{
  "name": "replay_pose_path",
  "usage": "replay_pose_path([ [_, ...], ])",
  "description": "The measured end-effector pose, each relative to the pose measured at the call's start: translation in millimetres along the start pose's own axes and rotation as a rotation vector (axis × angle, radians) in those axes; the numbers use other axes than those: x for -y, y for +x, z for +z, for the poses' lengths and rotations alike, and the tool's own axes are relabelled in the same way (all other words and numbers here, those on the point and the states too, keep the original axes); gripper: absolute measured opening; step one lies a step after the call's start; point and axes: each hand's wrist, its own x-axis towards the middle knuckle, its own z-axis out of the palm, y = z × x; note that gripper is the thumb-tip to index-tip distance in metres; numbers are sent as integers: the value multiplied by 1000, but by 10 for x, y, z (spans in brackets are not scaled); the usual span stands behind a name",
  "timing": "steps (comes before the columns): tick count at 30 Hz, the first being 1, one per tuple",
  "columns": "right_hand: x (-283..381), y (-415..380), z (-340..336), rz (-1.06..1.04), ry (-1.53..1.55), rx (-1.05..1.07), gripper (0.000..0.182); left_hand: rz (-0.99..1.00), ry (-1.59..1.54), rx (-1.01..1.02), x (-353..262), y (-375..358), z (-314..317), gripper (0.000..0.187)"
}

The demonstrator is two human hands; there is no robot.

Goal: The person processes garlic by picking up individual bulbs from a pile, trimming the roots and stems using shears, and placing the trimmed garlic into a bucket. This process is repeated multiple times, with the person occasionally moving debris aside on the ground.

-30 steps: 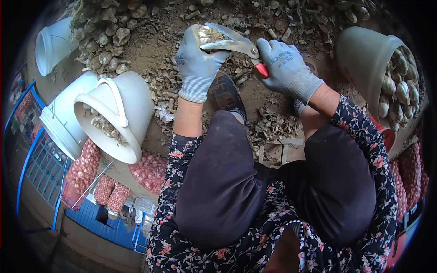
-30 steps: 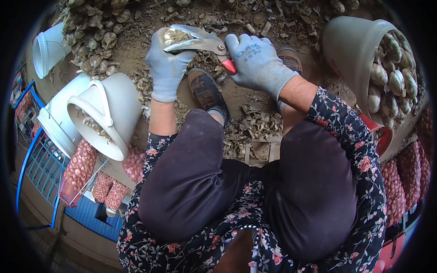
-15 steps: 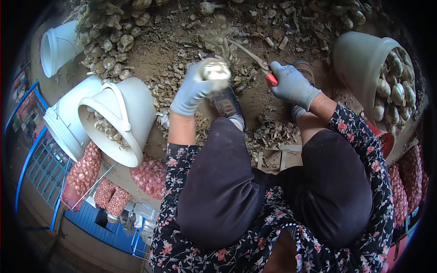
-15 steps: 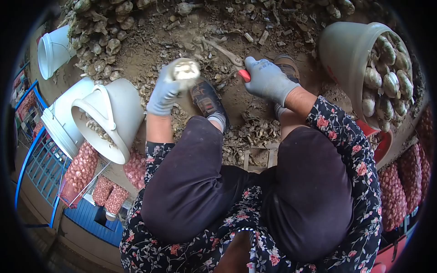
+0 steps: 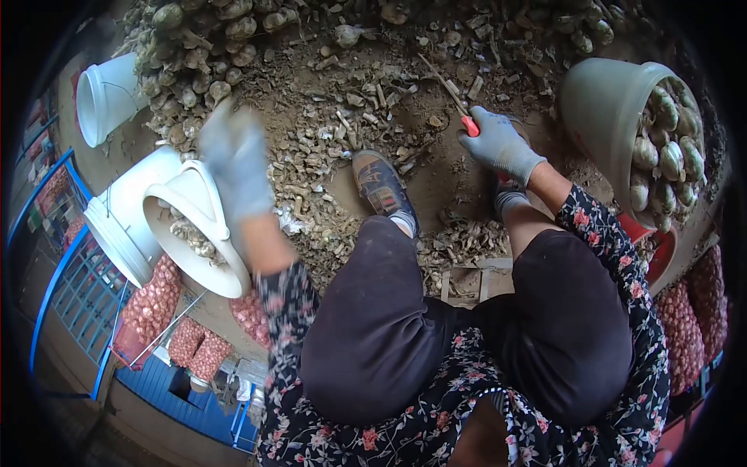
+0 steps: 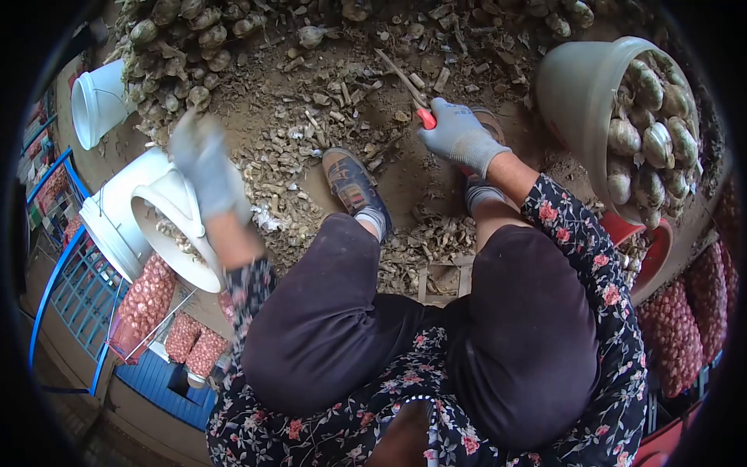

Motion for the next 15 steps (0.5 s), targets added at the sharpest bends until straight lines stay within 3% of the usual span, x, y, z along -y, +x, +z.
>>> replay_pose_path([
  [1,-9,25,0,-1,-3,-5,33,481,350,-105,-3,229,468,44],
  [2,-20,28,12,-2,10,-7,34,549,339,60,-155,356,809,51],
  [4,2,-5,7,14,28,-7,34,337,531,397,-391,553,1334,57],
  [6,126,-21,-81,-1,19,145,40,391,569,383,-290,601,1554,46],
  [8,118,32,-51,-51,6,135,41,238,418,414,-240,652,1580,49],
  [13,266,56,-67,-74,121,171,53,283,81,318,-265,181,1283,49],
  [15,313,74,-56,-130,208,167,59,151,-99,352,-342,68,1268,48],
])
